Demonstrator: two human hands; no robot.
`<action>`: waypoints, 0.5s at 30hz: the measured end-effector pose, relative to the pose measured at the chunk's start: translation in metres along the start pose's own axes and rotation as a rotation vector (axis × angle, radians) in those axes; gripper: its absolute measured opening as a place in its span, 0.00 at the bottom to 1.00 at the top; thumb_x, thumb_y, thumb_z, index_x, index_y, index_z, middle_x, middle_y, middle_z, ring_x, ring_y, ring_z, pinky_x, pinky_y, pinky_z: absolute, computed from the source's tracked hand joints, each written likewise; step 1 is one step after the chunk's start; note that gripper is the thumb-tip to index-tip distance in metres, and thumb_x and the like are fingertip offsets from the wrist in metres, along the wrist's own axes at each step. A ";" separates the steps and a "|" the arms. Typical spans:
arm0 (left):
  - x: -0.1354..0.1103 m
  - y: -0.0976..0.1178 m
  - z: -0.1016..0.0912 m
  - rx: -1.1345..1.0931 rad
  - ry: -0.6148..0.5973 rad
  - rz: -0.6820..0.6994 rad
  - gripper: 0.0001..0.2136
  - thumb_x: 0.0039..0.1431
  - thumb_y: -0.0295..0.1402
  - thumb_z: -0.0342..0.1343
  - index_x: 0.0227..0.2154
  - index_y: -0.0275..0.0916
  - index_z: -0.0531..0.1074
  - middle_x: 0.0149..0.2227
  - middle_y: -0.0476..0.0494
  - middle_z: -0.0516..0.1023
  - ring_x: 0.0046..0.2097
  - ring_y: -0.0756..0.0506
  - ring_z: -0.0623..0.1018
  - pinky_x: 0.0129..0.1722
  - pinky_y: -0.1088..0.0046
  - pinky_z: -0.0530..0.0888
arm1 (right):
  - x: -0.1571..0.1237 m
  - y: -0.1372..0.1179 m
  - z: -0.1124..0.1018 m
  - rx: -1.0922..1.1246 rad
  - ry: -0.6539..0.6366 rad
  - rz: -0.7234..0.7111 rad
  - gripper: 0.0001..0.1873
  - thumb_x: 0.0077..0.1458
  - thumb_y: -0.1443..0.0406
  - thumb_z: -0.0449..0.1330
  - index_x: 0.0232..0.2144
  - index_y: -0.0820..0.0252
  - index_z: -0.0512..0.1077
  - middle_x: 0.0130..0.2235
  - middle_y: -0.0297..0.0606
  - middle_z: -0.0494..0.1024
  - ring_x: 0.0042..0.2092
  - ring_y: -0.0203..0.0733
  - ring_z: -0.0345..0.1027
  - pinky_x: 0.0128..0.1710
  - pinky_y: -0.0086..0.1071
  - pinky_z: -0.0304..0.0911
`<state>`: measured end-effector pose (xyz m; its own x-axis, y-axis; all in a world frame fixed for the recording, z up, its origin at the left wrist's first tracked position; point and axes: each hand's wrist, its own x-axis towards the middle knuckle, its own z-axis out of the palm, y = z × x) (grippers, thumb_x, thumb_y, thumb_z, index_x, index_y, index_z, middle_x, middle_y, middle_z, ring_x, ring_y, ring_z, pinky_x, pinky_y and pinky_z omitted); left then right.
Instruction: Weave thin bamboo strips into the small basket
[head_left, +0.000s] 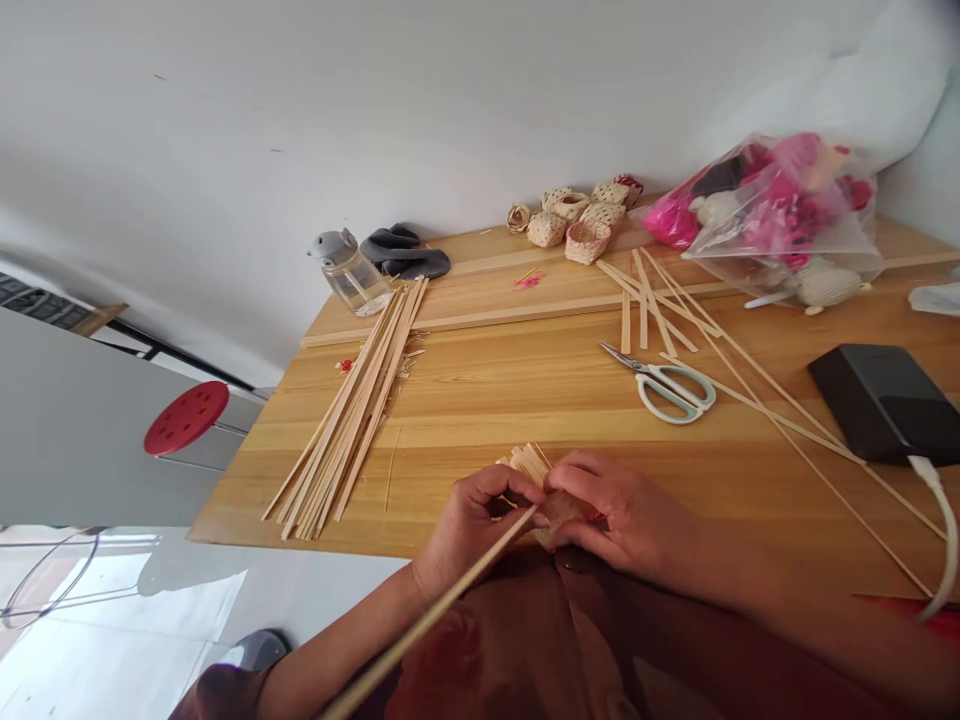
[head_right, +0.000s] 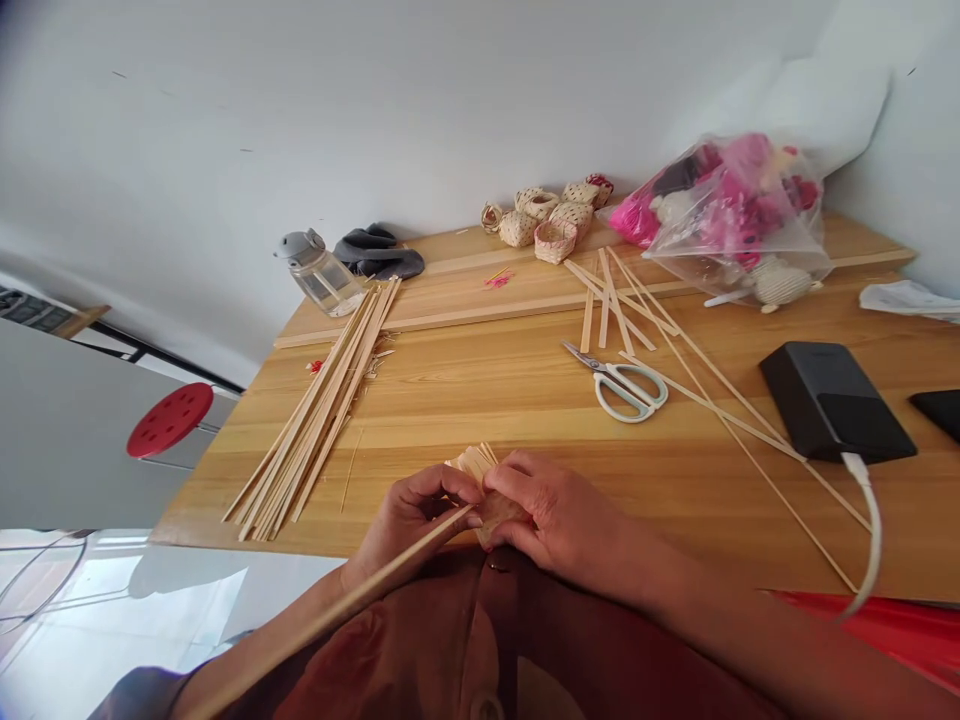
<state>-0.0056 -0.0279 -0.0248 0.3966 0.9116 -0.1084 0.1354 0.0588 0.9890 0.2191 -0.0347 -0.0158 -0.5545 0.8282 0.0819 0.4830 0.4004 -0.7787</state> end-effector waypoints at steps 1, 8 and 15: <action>0.001 -0.002 -0.001 0.030 0.030 0.012 0.12 0.55 0.38 0.70 0.37 0.37 0.79 0.37 0.43 0.79 0.36 0.48 0.76 0.37 0.73 0.74 | -0.001 0.001 0.001 0.012 0.016 0.022 0.12 0.59 0.63 0.67 0.45 0.53 0.72 0.43 0.37 0.76 0.44 0.45 0.71 0.43 0.36 0.67; 0.009 -0.022 -0.006 0.148 0.166 -0.018 0.37 0.49 0.41 0.73 0.61 0.43 0.65 0.57 0.37 0.73 0.54 0.39 0.76 0.49 0.64 0.76 | -0.009 0.003 0.010 0.195 0.093 0.167 0.17 0.58 0.66 0.64 0.51 0.53 0.72 0.47 0.39 0.81 0.43 0.43 0.77 0.42 0.35 0.73; 0.013 -0.025 -0.006 0.128 0.071 -0.055 0.28 0.53 0.40 0.70 0.56 0.42 0.71 0.54 0.40 0.77 0.51 0.40 0.78 0.50 0.64 0.75 | -0.040 0.054 -0.072 -0.562 0.281 0.390 0.11 0.63 0.58 0.59 0.42 0.54 0.79 0.46 0.45 0.83 0.50 0.55 0.74 0.54 0.46 0.65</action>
<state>-0.0095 -0.0154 -0.0498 0.3211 0.9351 -0.1500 0.2711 0.0610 0.9606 0.3162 -0.0180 -0.0159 -0.1134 0.9904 0.0790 0.9254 0.1343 -0.3543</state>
